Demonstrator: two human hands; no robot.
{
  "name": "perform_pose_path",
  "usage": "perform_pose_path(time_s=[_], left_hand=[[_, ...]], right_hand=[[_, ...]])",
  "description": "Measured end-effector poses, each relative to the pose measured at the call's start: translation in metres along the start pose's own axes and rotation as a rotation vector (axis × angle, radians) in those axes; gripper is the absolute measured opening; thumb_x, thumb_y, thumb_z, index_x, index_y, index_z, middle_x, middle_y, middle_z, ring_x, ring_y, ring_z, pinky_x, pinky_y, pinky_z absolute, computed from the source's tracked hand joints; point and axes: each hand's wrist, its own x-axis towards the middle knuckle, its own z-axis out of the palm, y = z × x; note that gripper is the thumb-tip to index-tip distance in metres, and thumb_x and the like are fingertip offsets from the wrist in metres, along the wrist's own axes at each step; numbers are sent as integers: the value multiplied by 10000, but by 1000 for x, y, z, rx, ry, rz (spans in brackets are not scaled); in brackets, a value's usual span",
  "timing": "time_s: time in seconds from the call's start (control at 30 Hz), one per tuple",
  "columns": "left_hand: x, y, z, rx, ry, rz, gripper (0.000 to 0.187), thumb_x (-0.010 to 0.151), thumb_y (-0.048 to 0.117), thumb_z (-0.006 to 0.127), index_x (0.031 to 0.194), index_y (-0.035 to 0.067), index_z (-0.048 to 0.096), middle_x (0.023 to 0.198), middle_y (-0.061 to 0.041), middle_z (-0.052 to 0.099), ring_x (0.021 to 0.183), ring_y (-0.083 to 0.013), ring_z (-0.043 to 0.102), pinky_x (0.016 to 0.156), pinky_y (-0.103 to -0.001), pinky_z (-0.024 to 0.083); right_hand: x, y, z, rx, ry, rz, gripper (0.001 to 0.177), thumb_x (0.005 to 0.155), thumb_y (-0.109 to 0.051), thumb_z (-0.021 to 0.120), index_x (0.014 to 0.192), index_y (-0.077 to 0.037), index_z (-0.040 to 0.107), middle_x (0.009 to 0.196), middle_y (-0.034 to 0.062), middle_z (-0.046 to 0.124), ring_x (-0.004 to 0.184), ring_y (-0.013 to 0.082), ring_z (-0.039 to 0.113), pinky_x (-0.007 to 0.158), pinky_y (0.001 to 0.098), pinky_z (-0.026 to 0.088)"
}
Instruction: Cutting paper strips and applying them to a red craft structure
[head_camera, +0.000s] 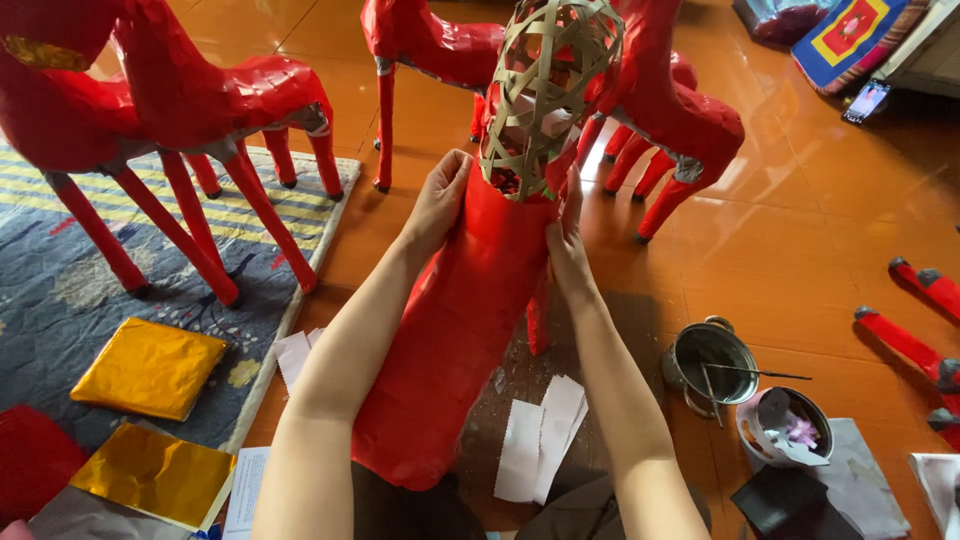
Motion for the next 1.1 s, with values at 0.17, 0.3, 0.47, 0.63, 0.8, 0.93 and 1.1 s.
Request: perform_pose_path(time_s=[0.17,0.3,0.47,0.63,0.8,0.93,1.1], left_hand=[[6,-15,-7,0,-3,-50,208,1021,275,530,926,93,558,717,24,515,617,-44,517,553,-167,437],[-11,22,7,45,-71,-85,261,1009,318,542,1070,65,553,806,0,520,675,-66,515,603,-198,459],[-5,6,3,138,-54,-9,227,1008,225,499,1150,62,568,864,-41,557,756,-113,532,691,-243,483],[-3,-10,-2,223,-38,47,258,1008,142,461,1221,59,581,916,-77,591,829,-155,547,770,-283,504],[-8,16,0,403,219,298,356,799,-159,415,925,65,662,804,-53,622,787,-146,574,799,-279,474],[-26,31,19,262,113,122,396,1033,305,370,1253,76,607,1152,-182,625,1053,-255,616,956,-422,473],[-26,19,20,209,88,69,512,1068,415,343,1290,42,615,1107,-110,650,1004,-146,628,892,-322,530]], right_hand=[[1,-15,1,-136,45,266,650,1028,-505,372,1565,-238,121,1528,271,275,1172,479,548,814,528,542],[2,-10,3,-176,64,296,675,1024,-499,377,1564,-190,114,1478,308,347,1035,488,634,671,504,586],[-2,14,6,-36,6,-7,654,1047,-469,378,1584,-284,53,1609,269,-28,1434,524,108,1099,687,195],[-4,13,7,-37,9,-8,542,1089,-403,268,1584,-272,92,1627,198,-41,1460,503,34,1138,683,111],[7,1,10,154,22,-74,696,1016,-685,268,1574,-291,134,1477,212,354,1301,362,443,1035,531,399],[17,20,2,-119,95,-6,698,1023,-631,283,1578,-225,165,1448,234,364,1271,366,413,1053,515,347],[21,13,9,-64,175,202,596,1055,-443,391,1563,-205,191,1454,327,373,1170,390,560,869,537,511]])
